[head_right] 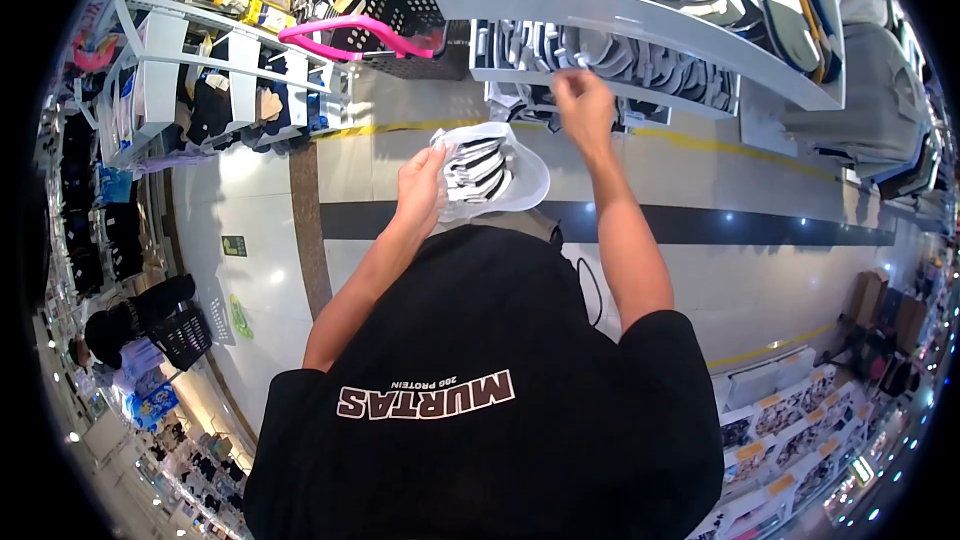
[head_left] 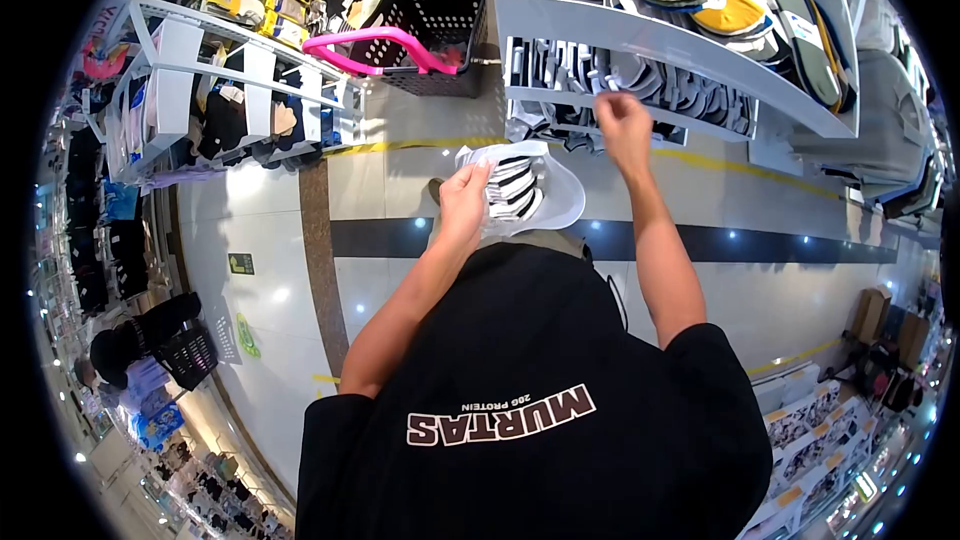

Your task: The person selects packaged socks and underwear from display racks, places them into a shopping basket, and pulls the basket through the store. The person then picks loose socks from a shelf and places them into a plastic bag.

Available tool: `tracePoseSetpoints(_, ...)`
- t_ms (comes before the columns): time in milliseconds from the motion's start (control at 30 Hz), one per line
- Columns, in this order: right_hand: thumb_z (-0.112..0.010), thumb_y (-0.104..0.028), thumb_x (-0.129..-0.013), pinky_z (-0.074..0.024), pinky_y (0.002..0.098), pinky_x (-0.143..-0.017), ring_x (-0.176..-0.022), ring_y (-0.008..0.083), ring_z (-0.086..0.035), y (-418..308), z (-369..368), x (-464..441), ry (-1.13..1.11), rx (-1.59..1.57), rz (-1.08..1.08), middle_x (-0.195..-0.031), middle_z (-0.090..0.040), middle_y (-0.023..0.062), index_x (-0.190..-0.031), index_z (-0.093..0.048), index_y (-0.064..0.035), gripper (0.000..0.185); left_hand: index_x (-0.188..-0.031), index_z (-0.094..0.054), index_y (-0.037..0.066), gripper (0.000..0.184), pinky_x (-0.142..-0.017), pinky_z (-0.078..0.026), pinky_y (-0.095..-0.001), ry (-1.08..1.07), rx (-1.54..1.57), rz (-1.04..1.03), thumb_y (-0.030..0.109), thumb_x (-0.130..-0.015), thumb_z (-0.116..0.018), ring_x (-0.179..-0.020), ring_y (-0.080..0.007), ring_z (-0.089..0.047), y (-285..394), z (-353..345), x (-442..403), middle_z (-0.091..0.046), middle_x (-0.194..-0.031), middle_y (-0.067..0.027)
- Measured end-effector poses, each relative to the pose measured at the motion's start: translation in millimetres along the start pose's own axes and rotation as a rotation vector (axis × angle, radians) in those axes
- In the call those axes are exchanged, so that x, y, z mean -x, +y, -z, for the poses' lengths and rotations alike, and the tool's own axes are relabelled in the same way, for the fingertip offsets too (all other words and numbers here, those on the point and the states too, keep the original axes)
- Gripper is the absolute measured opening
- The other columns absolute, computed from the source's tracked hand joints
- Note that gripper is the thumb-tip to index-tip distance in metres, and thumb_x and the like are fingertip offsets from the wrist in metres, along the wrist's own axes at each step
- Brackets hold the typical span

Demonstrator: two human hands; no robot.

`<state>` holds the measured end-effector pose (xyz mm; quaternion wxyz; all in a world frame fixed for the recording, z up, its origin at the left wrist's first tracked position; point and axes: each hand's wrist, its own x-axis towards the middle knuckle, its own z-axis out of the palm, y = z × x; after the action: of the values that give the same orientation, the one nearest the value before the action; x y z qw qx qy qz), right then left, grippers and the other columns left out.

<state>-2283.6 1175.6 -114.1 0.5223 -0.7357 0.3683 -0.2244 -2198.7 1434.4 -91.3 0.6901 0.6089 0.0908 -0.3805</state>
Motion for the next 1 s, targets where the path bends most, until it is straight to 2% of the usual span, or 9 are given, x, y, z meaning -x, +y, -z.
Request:
tracePoseSetpoints(67, -0.071, -0.019, -0.085, -0.0516, 0.0288, -0.073, -0.076, 0.0218, -0.068, -9.7, -17.9, 47.0, -0.323, -0.144, 0.08, -0.086, -0.072, 0.0144, -0.09, -0.071, -0.0006, 0.019, -0.089, -0.069, 0.002, 0.026, -0.046, -0.025, -0.0226, -0.001, -0.005, -0.016, 0.024, -0.1, -0.059, -0.053, -0.0002, -0.036, -4.1, 1.2, -2.6, -0.05, -0.064, 0.0085)
tracePoseSetpoints(133, -0.067, -0.018, -0.088, -0.0525, 0.0331, -0.076, -0.08, 0.0257, -0.069, -29.8, -25.1, 78.0, -0.658, 0.088, 0.194, -0.09, -0.071, 0.017, -0.097, -0.069, -0.0007, 0.02, -0.087, -0.068, 0.003, 0.027, -0.046, -0.026, -0.0228, -0.026, -0.006, -0.038, 0.024, -0.1, -0.058, -0.053, -0.0004, -0.037, -4.6, -10.1, -6.1, -0.05, -0.064, 0.0082)
tracePoseSetpoints(200, -0.063, -0.016, -0.088, -0.0544, 0.0397, -0.076, -0.082, 0.0324, -0.069, -13.6, -46.4, 96.1, -0.654, 0.276, 0.586, -0.091, -0.071, 0.0172, -0.102, -0.068, -0.002, 0.02, -0.088, -0.068, 0.0, 0.028, -0.057, -0.038, -0.0236, -0.026, -0.075, -0.075, 0.023, -0.101, -0.057, -0.064, -0.0029, -0.048, -5.8, -22.3, -5.1, -0.06, -0.071, 0.0038)
tracePoseSetpoints(300, -0.06, -0.016, -0.088, -0.0546, 0.0457, -0.078, -0.083, 0.0374, -0.068, 2.1, -70.9, 98.0, -0.417, 0.394, 0.848, -0.089, -0.07, 0.0168, -0.104, -0.066, -0.0022, 0.022, -0.09, -0.069, -0.002, 0.03, -0.065, -0.043, -0.0241, -0.105, -0.262, -0.092, 0.023, -0.1, -0.057, -0.072, -0.0042, -0.051, -27.3, -17.1, -15.4, -0.065, -0.077, 0.0006)
tracePoseSetpoints(400, -0.056, -0.018, -0.09, -0.0539, 0.0484, -0.082, -0.084, 0.0378, -0.068, 30.4, -88.6, 74.9, -0.882, 0.883, 0.286, -0.087, -0.069, 0.0165, -0.101, -0.066, 0.0003, 0.024, -0.09, -0.069, -0.003, 0.031, -0.063, -0.042, -0.025, -0.153, -0.283, -0.251, 0.023, -0.1, -0.057, -0.071, -0.0044, -0.049, -34.6, -35.9, 0.2, -0.064, -0.076, 0.0014)
tracePoseSetpoints(533, -0.055, -0.02, -0.087, -0.0517, 0.0487, -0.072, -0.078, 0.034, -0.068, 57.0, -93.0, 78.1, -0.616, 0.753, 0.634, -0.086, -0.07, 0.0159, -0.093, -0.069, -0.0039, 0.022, -0.092, -0.07, -0.003, 0.029, -0.062, -0.042, -0.0257, -0.202, -0.315, -0.238, 0.023, -0.1, -0.057, -0.07, -0.0045, -0.048, -39.4, -35.4, -2.1, -0.063, -0.076, 0.0013)
tracePoseSetpoints(567, -0.057, -0.018, -0.085, -0.0498, 0.0466, -0.07, -0.076, 0.032, -0.068, 61.9, -92.6, 88.1, -0.576, 0.911, 0.704, -0.084, -0.07, 0.0145, -0.086, -0.069, -0.0075, 0.017, -0.087, -0.067, -0.003, 0.029, -0.059, -0.04, -0.0261, -0.2, -0.266, -0.275, 0.021, -0.1, -0.056, -0.068, -0.0044, -0.046, -47.8, -37.2, -5.3, -0.06, -0.072, 0.0019)
tracePoseSetpoints(700, -0.057, -0.017, -0.082, -0.0475, 0.0471, -0.078, -0.082, 0.0313, -0.066, 69.7, -86.2, 98.3, -0.421, 0.731, 0.812, -0.081, -0.068, 0.0134, -0.083, -0.069, -0.008, 0.015, -0.086, -0.067, -0.003, 0.027, -0.062, -0.04, -0.0241, -0.224, -0.392, -0.183, 0.018, -0.1, -0.055, -0.071, -0.0036, -0.049, -37.9, -37.8, 5.3, -0.061, -0.076, 0.0025)
tracePoseSetpoints(1000, -0.06, -0.022, -0.081, -0.0484, 0.0507, -0.075, -0.082, 0.0364, -0.065, 74.6, -74.0, 92.6, -0.514, 0.657, 0.501, -0.082, -0.068, 0.0165, -0.087, -0.07, -0.0063, 0.02, -0.083, -0.066, -0.005, 0.033, -0.058, -0.04, -0.0266, -0.312, -0.496, -0.268, 0.022, -0.1, -0.056, -0.067, -0.0035, -0.049, -40.7, -43.2, 5.4, -0.064, -0.071, 0.0005)
